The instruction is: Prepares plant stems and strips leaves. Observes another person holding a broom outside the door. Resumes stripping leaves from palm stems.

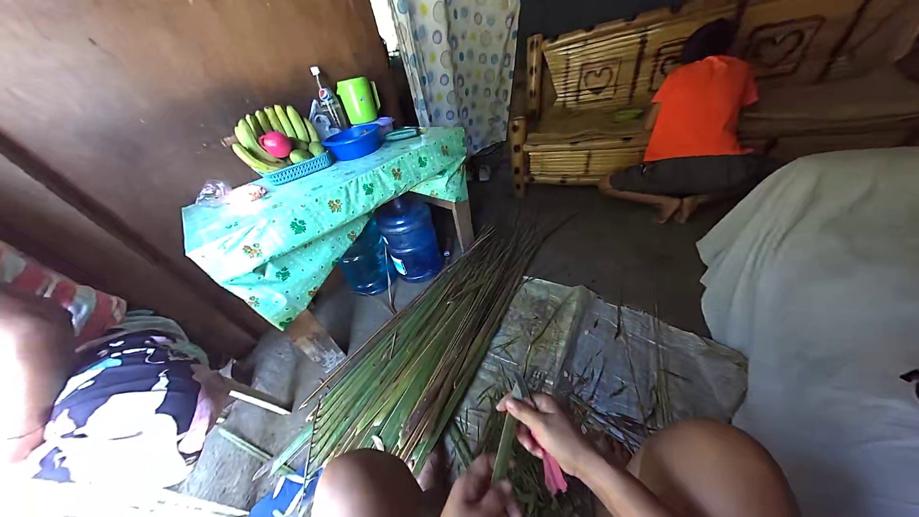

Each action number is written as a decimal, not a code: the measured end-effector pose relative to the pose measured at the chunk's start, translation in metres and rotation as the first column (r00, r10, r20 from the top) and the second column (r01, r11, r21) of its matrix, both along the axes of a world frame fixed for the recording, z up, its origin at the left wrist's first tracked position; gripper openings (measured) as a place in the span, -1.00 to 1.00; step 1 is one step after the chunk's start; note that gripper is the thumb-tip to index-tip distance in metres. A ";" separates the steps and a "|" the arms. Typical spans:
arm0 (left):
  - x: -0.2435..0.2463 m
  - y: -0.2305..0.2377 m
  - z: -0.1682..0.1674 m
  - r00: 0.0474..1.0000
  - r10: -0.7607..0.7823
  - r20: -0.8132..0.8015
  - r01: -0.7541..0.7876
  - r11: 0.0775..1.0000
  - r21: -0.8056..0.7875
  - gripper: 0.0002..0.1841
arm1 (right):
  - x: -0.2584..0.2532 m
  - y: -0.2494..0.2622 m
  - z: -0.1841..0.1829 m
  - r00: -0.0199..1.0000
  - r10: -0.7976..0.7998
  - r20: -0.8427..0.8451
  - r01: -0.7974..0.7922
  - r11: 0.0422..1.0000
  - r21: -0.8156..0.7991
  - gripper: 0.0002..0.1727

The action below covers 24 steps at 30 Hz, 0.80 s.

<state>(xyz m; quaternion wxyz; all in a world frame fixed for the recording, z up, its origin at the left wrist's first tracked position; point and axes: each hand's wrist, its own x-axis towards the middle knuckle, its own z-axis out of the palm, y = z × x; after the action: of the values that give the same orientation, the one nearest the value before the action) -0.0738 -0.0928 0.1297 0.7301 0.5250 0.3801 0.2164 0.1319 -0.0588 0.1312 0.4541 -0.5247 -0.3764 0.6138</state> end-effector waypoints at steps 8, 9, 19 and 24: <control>0.039 0.036 -0.016 0.996 0.091 0.014 -0.091 0.995 0.046 -0.75 | 0.015 -0.001 -0.017 1.000 0.000 -0.004 0.000 0.994 0.111 -0.48; 0.038 0.035 -0.016 0.995 0.098 0.010 -0.098 0.994 0.041 -0.75 | 0.015 -0.001 -0.019 1.000 0.010 -0.007 -0.009 0.995 0.097 -0.48; 0.046 0.042 -0.013 0.980 0.196 -0.036 -0.196 0.981 0.012 -0.74 | 0.005 -0.006 -0.026 0.990 -0.089 0.106 0.079 0.992 0.103 -0.61; 0.046 0.040 -0.013 0.979 0.201 -0.015 -0.202 0.975 -0.089 -0.72 | 0.008 -0.007 -0.028 0.971 -0.088 0.224 0.054 0.986 0.157 -0.63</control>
<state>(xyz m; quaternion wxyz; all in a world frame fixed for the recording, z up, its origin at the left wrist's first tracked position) -0.0282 -0.0527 0.1167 0.7262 0.4510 0.4428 0.2705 0.1401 -0.0660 0.1032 0.4672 -0.5699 -0.4525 0.5021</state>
